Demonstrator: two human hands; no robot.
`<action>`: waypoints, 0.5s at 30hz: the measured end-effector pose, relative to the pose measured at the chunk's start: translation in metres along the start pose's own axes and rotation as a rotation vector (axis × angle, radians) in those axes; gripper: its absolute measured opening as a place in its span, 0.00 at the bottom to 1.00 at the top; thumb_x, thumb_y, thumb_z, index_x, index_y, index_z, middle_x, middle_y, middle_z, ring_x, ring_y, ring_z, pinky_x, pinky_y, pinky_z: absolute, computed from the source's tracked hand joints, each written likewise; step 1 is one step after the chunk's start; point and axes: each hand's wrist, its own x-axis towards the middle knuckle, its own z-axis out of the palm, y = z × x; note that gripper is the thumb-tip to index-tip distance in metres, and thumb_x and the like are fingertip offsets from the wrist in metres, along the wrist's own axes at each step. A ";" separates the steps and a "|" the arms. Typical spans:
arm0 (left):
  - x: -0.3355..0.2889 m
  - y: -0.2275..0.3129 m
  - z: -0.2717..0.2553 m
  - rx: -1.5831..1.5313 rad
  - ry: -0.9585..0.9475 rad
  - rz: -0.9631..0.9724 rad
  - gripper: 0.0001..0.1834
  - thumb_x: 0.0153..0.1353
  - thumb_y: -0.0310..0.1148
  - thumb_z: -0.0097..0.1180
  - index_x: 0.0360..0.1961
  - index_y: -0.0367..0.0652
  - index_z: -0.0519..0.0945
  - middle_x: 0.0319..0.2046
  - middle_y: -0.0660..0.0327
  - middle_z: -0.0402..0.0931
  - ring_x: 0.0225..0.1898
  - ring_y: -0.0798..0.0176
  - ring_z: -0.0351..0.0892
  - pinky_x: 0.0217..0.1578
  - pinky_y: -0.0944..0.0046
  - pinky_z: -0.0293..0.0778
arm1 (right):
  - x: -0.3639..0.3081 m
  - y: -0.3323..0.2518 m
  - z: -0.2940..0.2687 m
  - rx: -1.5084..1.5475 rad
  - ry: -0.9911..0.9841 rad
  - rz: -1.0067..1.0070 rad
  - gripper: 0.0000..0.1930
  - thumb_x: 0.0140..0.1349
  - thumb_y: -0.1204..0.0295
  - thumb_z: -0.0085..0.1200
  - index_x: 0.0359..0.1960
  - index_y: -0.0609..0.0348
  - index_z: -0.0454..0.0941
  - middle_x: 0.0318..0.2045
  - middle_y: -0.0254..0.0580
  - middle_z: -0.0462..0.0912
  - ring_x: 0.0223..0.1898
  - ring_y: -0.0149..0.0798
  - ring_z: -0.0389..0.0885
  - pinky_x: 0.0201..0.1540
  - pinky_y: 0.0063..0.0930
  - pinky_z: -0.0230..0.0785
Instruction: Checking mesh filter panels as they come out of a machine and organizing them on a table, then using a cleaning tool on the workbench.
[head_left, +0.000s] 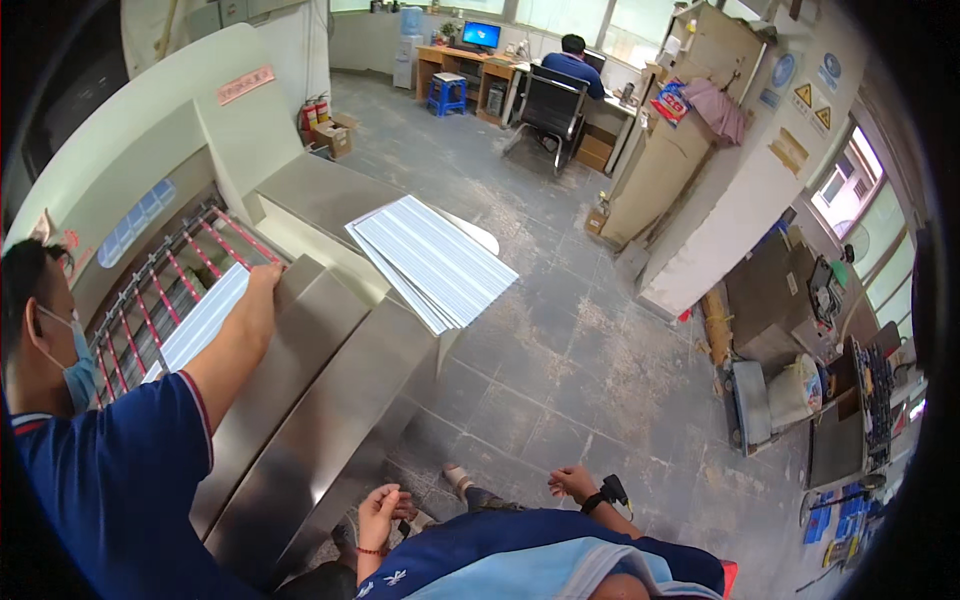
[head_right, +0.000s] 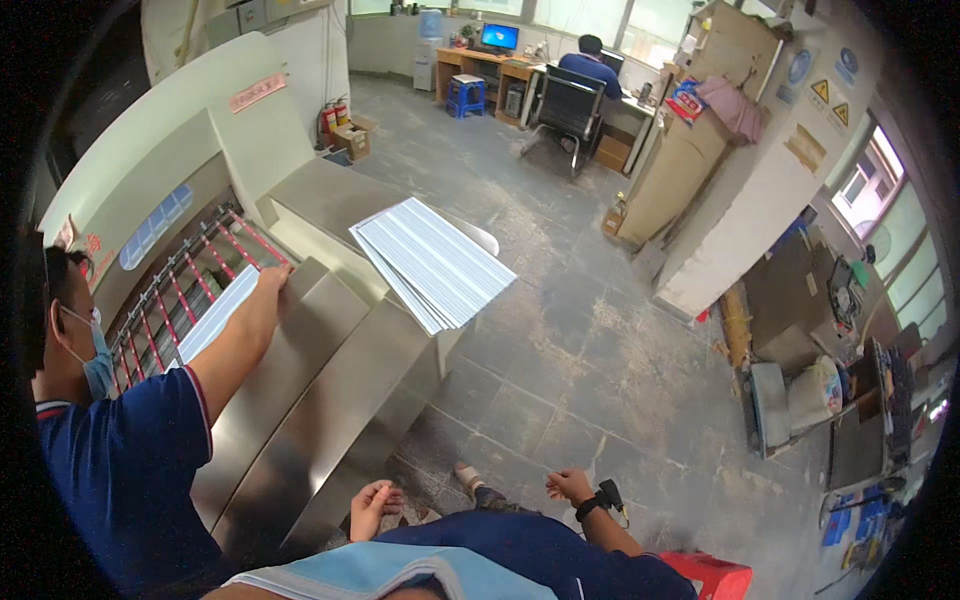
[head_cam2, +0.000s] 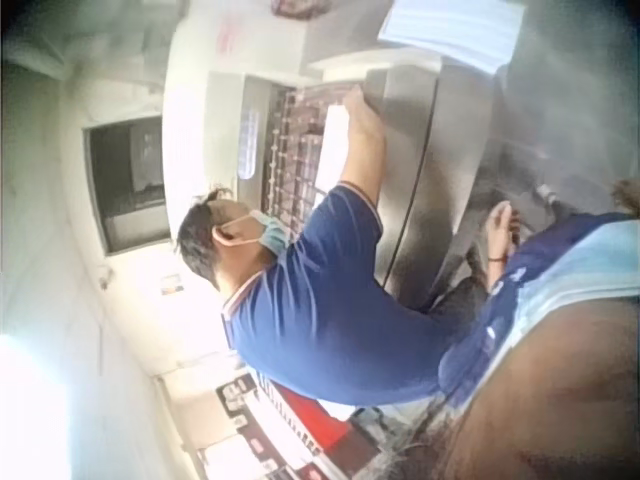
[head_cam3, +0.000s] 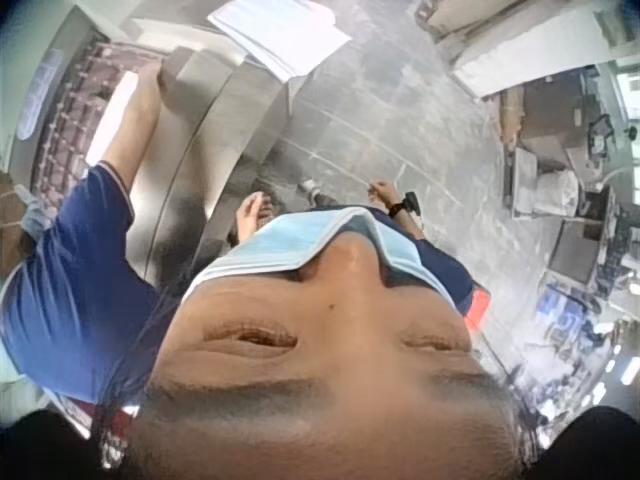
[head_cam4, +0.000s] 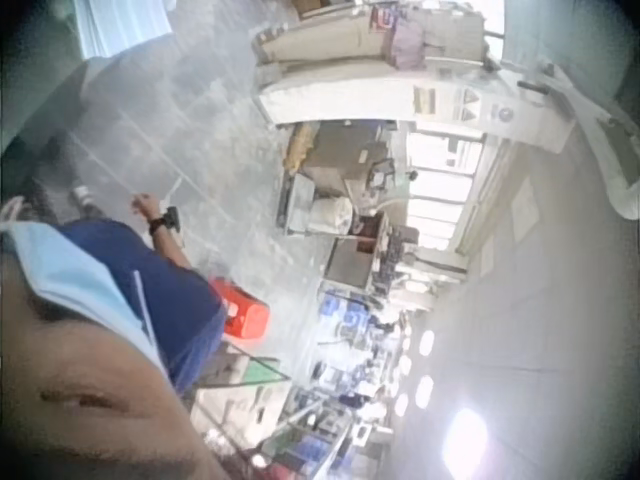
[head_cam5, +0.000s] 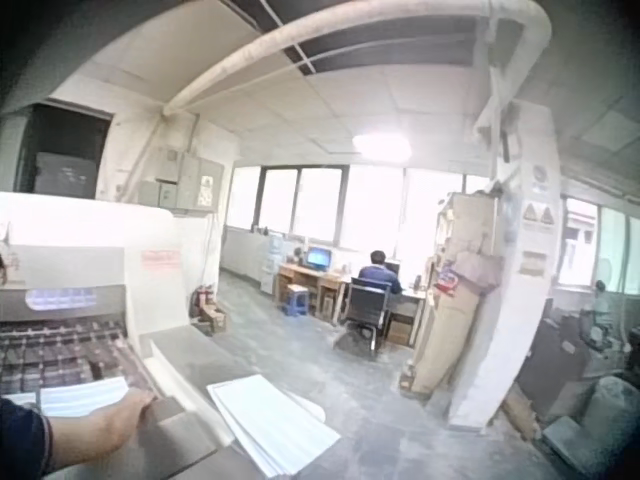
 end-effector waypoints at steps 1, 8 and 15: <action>0.004 0.011 0.010 0.008 -0.026 0.022 0.14 0.60 0.34 0.51 0.43 0.35 0.73 0.34 0.51 0.77 0.30 0.64 0.78 0.28 0.69 0.75 | -0.003 -0.003 0.000 0.028 0.004 -0.045 0.14 0.57 0.67 0.52 0.32 0.70 0.75 0.24 0.44 0.79 0.21 0.33 0.78 0.22 0.25 0.72; 0.062 0.009 0.097 0.185 -0.113 0.056 0.13 0.59 0.34 0.52 0.41 0.36 0.74 0.32 0.55 0.78 0.31 0.65 0.79 0.28 0.70 0.74 | 0.042 0.014 -0.059 0.098 -0.015 -0.114 0.15 0.59 0.67 0.52 0.34 0.72 0.74 0.26 0.48 0.80 0.23 0.37 0.79 0.24 0.27 0.72; 0.137 -0.018 0.241 0.314 -0.428 0.014 0.15 0.59 0.34 0.54 0.42 0.35 0.74 0.33 0.56 0.78 0.30 0.66 0.78 0.28 0.70 0.75 | 0.035 0.017 -0.182 0.220 0.240 -0.212 0.13 0.58 0.68 0.50 0.35 0.69 0.74 0.25 0.44 0.79 0.22 0.34 0.78 0.24 0.24 0.73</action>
